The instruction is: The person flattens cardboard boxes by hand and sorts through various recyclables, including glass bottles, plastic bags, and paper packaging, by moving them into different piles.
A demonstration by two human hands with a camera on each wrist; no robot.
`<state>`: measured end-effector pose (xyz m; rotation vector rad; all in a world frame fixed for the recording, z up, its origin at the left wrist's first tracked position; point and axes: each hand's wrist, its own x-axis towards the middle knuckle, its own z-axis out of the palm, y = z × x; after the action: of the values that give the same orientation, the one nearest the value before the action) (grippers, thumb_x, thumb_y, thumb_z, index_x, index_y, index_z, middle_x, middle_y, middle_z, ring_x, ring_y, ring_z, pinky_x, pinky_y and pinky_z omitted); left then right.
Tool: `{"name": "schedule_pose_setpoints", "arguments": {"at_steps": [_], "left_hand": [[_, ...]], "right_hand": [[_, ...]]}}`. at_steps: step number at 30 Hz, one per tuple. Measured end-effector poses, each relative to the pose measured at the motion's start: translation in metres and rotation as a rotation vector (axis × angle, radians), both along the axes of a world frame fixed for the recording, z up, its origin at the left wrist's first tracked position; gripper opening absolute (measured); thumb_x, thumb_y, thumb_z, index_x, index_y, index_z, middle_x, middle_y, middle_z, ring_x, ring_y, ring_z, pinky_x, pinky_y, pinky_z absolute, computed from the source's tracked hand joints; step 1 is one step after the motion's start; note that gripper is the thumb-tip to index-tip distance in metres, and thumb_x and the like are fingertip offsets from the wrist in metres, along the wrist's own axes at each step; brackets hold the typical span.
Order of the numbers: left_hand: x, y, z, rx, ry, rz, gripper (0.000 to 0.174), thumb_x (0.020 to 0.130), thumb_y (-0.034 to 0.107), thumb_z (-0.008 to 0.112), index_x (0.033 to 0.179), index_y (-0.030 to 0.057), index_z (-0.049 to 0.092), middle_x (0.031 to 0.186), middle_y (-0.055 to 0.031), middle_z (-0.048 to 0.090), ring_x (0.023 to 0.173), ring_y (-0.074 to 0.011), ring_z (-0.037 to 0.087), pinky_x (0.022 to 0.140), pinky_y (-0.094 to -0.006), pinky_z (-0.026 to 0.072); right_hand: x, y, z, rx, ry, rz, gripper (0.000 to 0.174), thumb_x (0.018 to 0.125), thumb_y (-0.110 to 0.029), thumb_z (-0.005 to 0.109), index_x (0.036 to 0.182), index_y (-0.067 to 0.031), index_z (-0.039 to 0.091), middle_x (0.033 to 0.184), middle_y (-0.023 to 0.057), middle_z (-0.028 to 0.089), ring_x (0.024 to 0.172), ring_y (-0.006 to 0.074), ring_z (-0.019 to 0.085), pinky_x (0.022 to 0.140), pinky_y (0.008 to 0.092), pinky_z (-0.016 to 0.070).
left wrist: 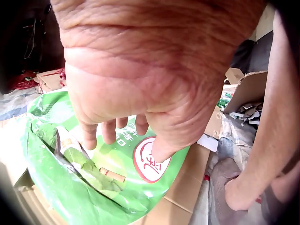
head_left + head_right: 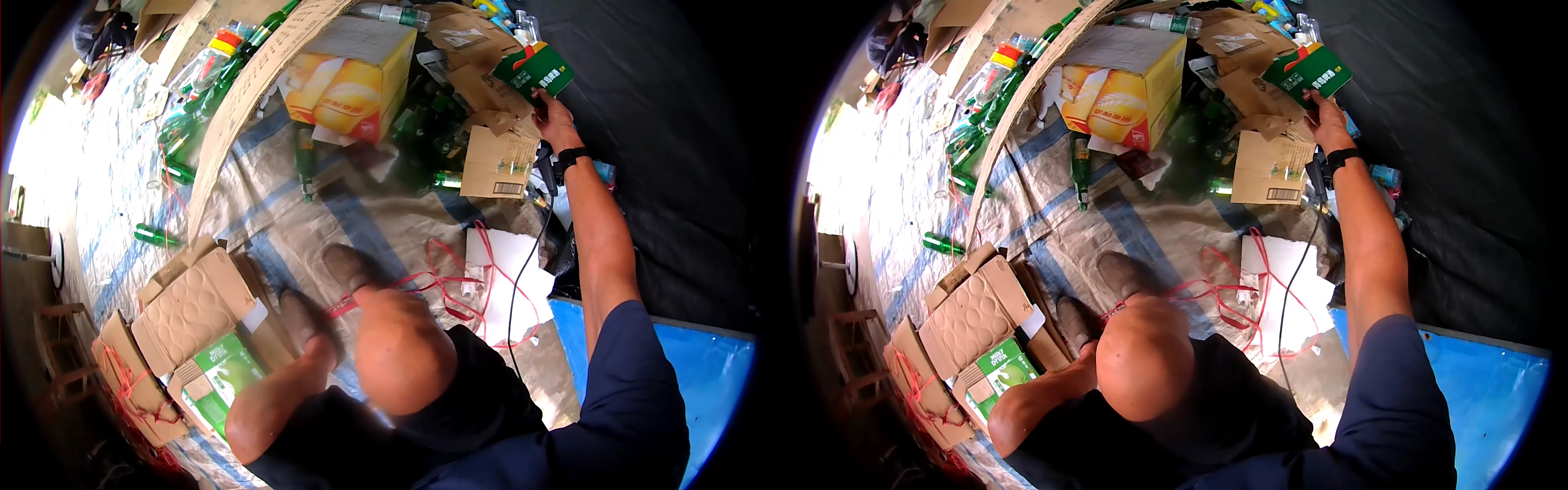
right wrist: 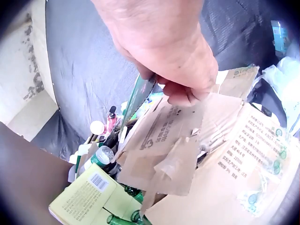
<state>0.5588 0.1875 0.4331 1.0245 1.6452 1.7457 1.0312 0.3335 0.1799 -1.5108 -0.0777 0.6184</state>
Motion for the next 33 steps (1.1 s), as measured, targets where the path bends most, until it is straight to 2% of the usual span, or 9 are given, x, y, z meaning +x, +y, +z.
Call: {"name": "schedule_pose_setpoints", "arguments": {"at_steps": [6,10,12,14,16,18,21,23,33], "left_hand": [[-0.015,0.000,-0.031,0.138,0.115,-0.136,0.041,0.084,0.008,0.077,0.103,0.0048,0.041,0.121,-0.0207,0.057,0.107,-0.0254,0.058,0.095,-0.0358,0.0501],[-0.011,0.006,-0.031,0.240,0.103,-0.114,0.037,0.084,0.002,0.075,0.103,0.0046,0.043,0.123,-0.0207,0.056,0.109,-0.0257,0.058,0.094,-0.0348,0.0511],[-0.004,0.000,-0.018,0.132,-0.391,-0.111,0.034,0.082,-0.005,0.072,0.100,0.0043,0.045,0.125,-0.0184,0.056,0.109,-0.0235,0.057,0.091,-0.0352,0.0527],[-0.010,0.004,-0.019,0.103,-0.473,-0.121,0.031,0.083,-0.002,0.072,0.101,0.0038,0.048,0.123,-0.0177,0.058,0.108,-0.0229,0.058,0.091,-0.0368,0.0531],[-0.023,0.010,-0.016,0.078,-0.552,-0.130,0.029,0.083,0.000,0.073,0.101,0.0033,0.050,0.121,-0.0170,0.059,0.108,-0.0224,0.058,0.090,-0.0384,0.0536],[-0.043,0.019,-0.005,-0.015,-1.042,-0.407,0.032,0.084,0.008,0.074,0.113,0.0031,0.059,0.119,-0.0171,0.063,0.111,-0.0254,0.059,0.092,-0.0433,0.0532],[-0.058,0.026,0.002,-0.174,-1.159,-0.549,0.034,0.084,0.009,0.074,0.114,0.0024,0.059,0.119,-0.0169,0.062,0.111,-0.0253,0.059,0.092,-0.0423,0.0533],[-0.064,0.024,-0.007,-0.246,-1.073,-0.578,0.036,0.084,0.009,0.075,0.116,0.0020,0.058,0.119,-0.0167,0.062,0.110,-0.0253,0.060,0.092,-0.0417,0.0533],[-0.165,-0.031,-0.114,-0.573,-0.310,-0.581,0.043,0.085,0.010,0.076,0.122,-0.0004,0.057,0.121,-0.0158,0.062,0.109,-0.0251,0.062,0.090,-0.0386,0.0536]], "right_hand": [[0.015,-0.005,-0.030,-0.200,0.053,0.066,0.019,0.087,-0.030,0.078,0.088,-0.0137,0.068,0.076,0.0028,0.062,0.065,0.0177,0.058,0.063,0.0363,0.0541],[0.001,-0.003,-0.037,-0.066,0.131,0.239,0.020,0.089,-0.028,0.074,0.086,-0.0107,0.065,0.074,0.0057,0.063,0.063,0.0193,0.061,0.056,0.0348,0.0530],[0.002,0.003,-0.041,-0.090,0.094,0.223,0.020,0.092,-0.025,0.069,0.083,-0.0090,0.062,0.073,0.0087,0.063,0.058,0.0207,0.060,0.049,0.0323,0.0500],[0.010,0.006,-0.047,0.009,0.121,0.235,0.019,0.093,-0.023,0.069,0.083,-0.0086,0.061,0.073,0.0095,0.063,0.052,0.0214,0.057,0.044,0.0307,0.0466],[0.007,0.007,-0.041,-0.102,0.102,0.239,0.017,0.097,-0.024,0.065,0.093,-0.0077,0.064,0.079,0.0070,0.064,0.062,0.0232,0.060,0.050,0.0340,0.0466],[0.007,0.012,-0.045,-0.069,0.104,0.241,0.014,0.096,-0.020,0.068,0.097,-0.0069,0.066,0.082,0.0076,0.065,0.069,0.0215,0.062,0.056,0.0329,0.0496],[0.019,0.020,-0.058,0.089,0.091,0.104,0.009,0.094,-0.014,0.069,0.098,-0.0062,0.067,0.087,0.0083,0.066,0.079,0.0202,0.063,0.067,0.0315,0.0531],[0.015,0.019,-0.048,0.106,0.068,0.075,0.010,0.091,-0.008,0.071,0.100,-0.0056,0.067,0.095,0.0086,0.067,0.087,0.0196,0.063,0.079,0.0323,0.0541],[0.017,-0.008,-0.007,0.378,0.035,-0.027,0.018,0.083,-0.003,0.076,0.098,-0.0019,0.067,0.100,0.0124,0.068,0.095,0.0264,0.065,0.082,0.0458,0.0553]]}}
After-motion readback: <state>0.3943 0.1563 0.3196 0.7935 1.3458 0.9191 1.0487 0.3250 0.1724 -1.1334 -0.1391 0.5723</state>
